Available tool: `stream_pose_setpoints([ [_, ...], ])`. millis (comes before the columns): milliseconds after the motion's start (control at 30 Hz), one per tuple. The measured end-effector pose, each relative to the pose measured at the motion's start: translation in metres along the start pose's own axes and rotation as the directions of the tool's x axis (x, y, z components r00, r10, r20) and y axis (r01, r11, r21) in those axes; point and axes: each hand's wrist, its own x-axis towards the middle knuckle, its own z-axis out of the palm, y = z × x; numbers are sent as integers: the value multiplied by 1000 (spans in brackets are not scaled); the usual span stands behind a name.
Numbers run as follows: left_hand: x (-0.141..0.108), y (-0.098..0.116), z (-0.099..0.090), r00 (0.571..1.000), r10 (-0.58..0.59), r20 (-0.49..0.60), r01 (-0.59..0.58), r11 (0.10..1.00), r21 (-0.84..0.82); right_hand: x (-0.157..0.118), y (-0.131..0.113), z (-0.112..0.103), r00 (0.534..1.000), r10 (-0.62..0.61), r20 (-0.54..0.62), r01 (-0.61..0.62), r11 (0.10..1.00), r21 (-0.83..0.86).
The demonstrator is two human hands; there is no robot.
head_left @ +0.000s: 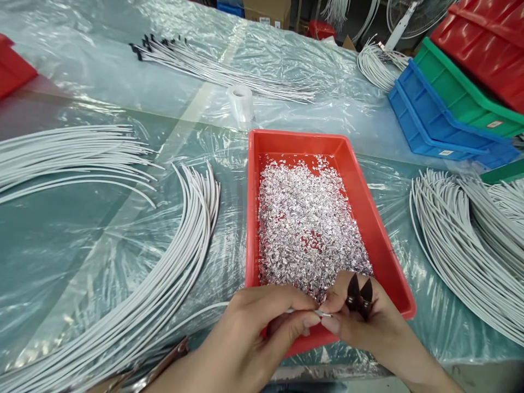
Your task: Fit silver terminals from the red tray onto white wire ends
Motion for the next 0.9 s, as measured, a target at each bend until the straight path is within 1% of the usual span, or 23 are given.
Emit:
stream_pose_setpoints([
  [133,-2,-1,1,999,-29,15,28,999,27,0,2,-1,1000,9,2,-9,1000,0],
  [233,-2,-2,1,996,-67,59,64,996,56,0,1,-2,1000,9,27,-10,1000,23],
  [367,-1,-2,-1,991,-57,123,51,997,50,1,-1,-1,1000,4,30,-5,998,58],
  [500,-3,-3,-1,985,-77,154,66,995,71,0,-1,0,1000,-9,20,7,998,60],
  [600,-3,-2,-1,984,-80,162,74,996,41,-1,-1,0,1000,-3,26,1,998,68],
  [700,-1,1,-2,977,-84,194,85,996,2,0,-1,0,999,10,33,-13,995,104],
  [767,-1,2,-4,971,-98,219,97,995,13,2,-2,0,999,12,47,-18,990,141],
  [900,-4,4,-4,971,-140,195,126,988,85,3,-2,-1,997,21,69,-33,985,170],
])
